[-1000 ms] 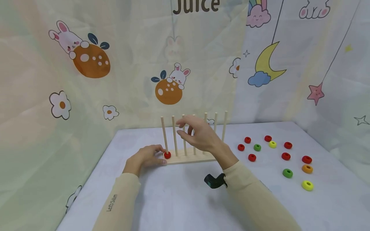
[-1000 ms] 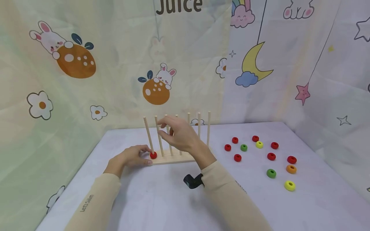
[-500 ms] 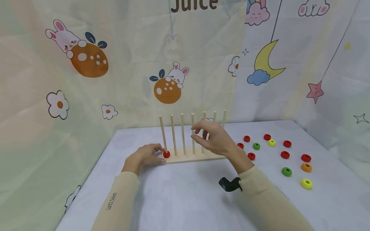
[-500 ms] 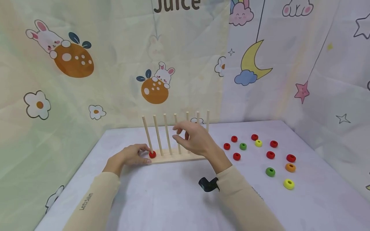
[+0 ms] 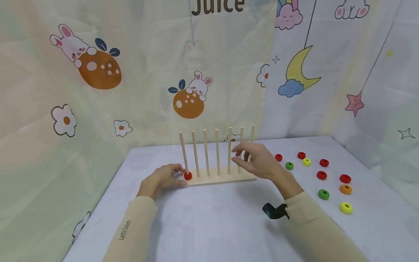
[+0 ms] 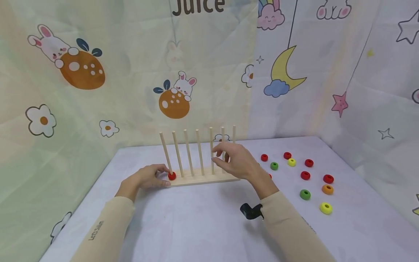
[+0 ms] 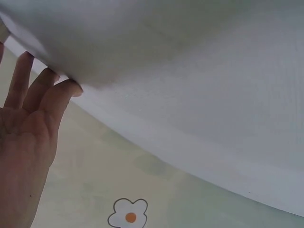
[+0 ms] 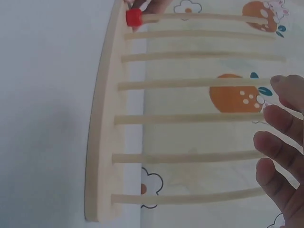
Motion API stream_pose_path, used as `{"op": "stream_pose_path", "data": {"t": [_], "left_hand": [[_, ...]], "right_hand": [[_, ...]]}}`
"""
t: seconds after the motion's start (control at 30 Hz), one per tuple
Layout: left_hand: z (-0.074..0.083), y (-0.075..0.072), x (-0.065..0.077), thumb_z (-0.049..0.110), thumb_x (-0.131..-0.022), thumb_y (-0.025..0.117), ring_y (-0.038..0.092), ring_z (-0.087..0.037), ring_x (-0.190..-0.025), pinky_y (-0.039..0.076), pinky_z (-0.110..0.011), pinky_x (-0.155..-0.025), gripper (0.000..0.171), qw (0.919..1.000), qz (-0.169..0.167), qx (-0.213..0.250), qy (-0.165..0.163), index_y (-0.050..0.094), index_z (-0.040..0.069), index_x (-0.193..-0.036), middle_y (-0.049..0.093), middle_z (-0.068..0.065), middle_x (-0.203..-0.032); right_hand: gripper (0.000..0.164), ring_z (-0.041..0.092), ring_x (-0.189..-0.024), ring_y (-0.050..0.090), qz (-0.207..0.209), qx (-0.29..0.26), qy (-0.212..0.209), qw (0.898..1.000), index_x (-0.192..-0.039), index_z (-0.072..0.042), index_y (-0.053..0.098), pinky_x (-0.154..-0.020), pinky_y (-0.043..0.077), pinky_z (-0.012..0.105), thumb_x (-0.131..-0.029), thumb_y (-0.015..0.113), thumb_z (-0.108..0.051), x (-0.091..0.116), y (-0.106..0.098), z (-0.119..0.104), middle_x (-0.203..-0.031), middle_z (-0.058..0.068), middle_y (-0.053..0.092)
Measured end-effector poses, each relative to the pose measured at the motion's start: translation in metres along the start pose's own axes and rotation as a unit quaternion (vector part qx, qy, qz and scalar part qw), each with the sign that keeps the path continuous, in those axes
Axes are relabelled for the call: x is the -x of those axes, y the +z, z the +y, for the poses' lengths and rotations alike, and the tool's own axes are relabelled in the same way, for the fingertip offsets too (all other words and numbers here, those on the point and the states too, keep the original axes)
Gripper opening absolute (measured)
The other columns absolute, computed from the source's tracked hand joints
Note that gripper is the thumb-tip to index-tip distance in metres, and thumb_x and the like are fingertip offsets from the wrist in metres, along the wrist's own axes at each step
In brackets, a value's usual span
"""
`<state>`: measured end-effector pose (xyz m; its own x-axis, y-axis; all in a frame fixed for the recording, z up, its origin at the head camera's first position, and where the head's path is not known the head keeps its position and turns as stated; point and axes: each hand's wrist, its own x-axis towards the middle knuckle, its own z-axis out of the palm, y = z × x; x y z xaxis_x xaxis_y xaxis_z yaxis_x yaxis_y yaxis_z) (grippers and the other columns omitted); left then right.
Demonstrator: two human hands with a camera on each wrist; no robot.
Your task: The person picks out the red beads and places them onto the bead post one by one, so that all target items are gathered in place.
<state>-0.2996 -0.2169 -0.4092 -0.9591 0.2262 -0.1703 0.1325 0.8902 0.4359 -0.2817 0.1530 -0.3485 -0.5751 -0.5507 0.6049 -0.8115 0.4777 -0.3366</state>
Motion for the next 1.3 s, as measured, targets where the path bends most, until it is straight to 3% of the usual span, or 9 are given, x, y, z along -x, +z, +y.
{"op": "stream_pose_path", "data": {"t": [0.33,0.57,0.8,1.03,1.3], "left_hand": [[0.002,0.004,0.002,0.046,-0.080,0.087,0.049,-0.034,-0.136,0.039,-0.062,-0.111,0.052,0.9998,-0.002,0.011,-0.013,0.066,0.030,-0.125,0.058,-0.005,-0.145],[0.007,0.005,0.001,0.046,-0.079,0.087,0.052,-0.034,-0.133,0.041,-0.059,-0.110,0.052,1.0000,-0.003,0.005,-0.005,0.066,0.029,-0.123,0.060,-0.009,-0.142],[0.007,0.004,0.001,0.048,-0.079,0.087,0.051,-0.034,-0.134,0.041,-0.061,-0.109,0.053,0.9997,0.001,0.010,-0.020,0.066,0.032,-0.125,0.058,-0.007,-0.145],[0.002,0.001,0.004,0.045,-0.080,0.087,0.051,-0.037,-0.135,0.041,-0.060,-0.109,0.052,0.9999,0.004,0.000,-0.010,0.066,0.030,-0.125,0.058,-0.011,-0.145],[0.002,0.000,0.003,0.046,-0.080,0.087,0.050,-0.034,-0.135,0.040,-0.062,-0.110,0.052,0.9998,0.005,0.015,-0.010,0.067,0.031,-0.125,0.059,-0.006,-0.143]], "right_hand": [[0.022,0.009,-0.075,0.062,-0.008,0.015,0.036,0.999,-0.108,-0.011,0.071,-0.061,0.053,0.024,-0.088,0.081,-0.011,0.029,-0.008,0.018,-0.096,-0.003,0.069],[0.026,0.022,-0.086,0.065,-0.022,0.042,0.078,0.996,-0.110,-0.012,0.070,-0.067,0.057,0.034,-0.087,0.082,-0.011,0.048,-0.016,0.030,-0.102,0.002,0.071],[0.030,0.027,-0.099,0.065,-0.041,0.062,0.143,0.987,-0.117,-0.011,0.069,-0.082,0.059,0.048,-0.089,0.080,-0.012,0.064,-0.026,0.040,-0.111,0.003,0.069],[0.032,0.033,-0.106,0.062,-0.074,0.071,0.188,0.977,-0.122,-0.011,0.068,-0.091,0.057,0.053,-0.091,0.078,-0.013,0.078,-0.029,0.050,-0.118,0.007,0.066],[0.038,0.039,-0.117,0.060,-0.096,0.090,0.229,0.964,-0.127,-0.009,0.066,-0.092,0.057,0.055,-0.091,0.077,-0.015,0.091,-0.037,0.058,-0.129,0.015,0.060]]}}
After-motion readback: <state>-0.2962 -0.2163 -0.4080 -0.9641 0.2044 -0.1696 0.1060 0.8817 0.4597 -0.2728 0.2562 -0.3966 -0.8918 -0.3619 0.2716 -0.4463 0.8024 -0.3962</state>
